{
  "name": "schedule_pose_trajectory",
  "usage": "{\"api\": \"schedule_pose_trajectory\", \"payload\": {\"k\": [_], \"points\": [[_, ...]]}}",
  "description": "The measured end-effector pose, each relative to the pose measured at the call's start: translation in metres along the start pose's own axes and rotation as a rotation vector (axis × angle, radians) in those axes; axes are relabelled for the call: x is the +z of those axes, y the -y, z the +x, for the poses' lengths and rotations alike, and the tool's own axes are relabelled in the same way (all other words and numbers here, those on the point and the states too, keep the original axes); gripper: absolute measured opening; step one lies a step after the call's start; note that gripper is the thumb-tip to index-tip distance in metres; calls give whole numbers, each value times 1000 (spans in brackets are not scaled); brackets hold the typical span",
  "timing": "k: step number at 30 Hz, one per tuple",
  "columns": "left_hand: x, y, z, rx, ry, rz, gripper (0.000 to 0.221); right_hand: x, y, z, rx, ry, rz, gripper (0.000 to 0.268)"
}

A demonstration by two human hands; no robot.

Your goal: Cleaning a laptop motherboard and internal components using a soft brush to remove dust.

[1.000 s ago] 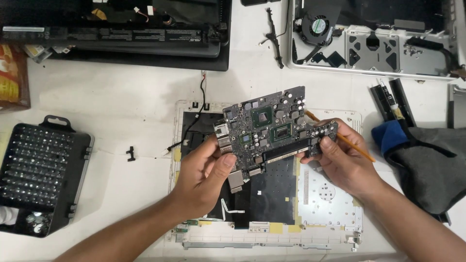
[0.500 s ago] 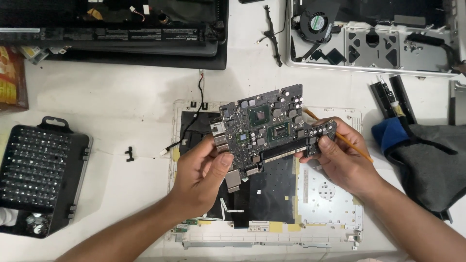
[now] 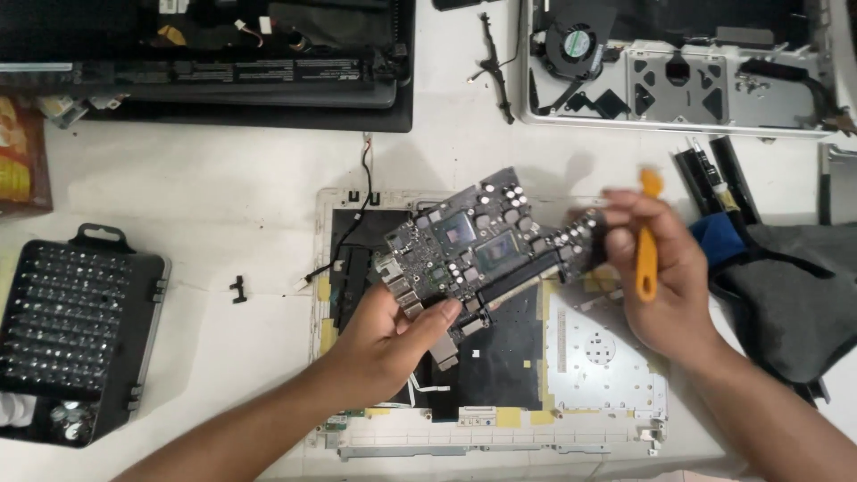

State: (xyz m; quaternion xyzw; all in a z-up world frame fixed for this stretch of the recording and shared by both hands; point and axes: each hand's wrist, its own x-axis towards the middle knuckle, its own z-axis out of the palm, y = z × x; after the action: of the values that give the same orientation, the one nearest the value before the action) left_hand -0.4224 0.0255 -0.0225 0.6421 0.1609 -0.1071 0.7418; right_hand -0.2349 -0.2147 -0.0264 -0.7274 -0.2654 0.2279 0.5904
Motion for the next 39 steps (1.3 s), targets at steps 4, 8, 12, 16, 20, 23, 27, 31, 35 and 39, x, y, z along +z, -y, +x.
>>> {"api": "schedule_pose_trajectory", "payload": {"k": [4,8,12,16,20,23,27,31,35,39], "points": [[1,-17,-2,-475,-121,78,45,-11,-5,8,-412,-138,-113,45],[2,-26,-3,-499,-18,-54,57,-11,-7,8,-692,-105,-126,52],[4,12,-3,-197,201,-161,70,-12,-36,-21,-762,-78,-75,55],[8,11,-6,-282,221,-17,30,-4,-8,-25,-877,119,-138,68],[12,10,-3,-120,281,-159,58,-22,-9,-28,-682,284,-361,36],[10,-1,0,-465,226,90,39,-9,0,-30,-421,218,-154,47],[12,-5,3,-352,322,-141,58,6,24,-25,-408,268,-135,28],[13,-2,8,-402,359,-150,55,13,29,-27,-250,418,-118,24],[15,2,12,-338,410,-259,77,15,26,-23,-416,418,-372,25],[16,24,16,-424,333,-262,40,23,33,-20,-212,573,-317,29]]}}
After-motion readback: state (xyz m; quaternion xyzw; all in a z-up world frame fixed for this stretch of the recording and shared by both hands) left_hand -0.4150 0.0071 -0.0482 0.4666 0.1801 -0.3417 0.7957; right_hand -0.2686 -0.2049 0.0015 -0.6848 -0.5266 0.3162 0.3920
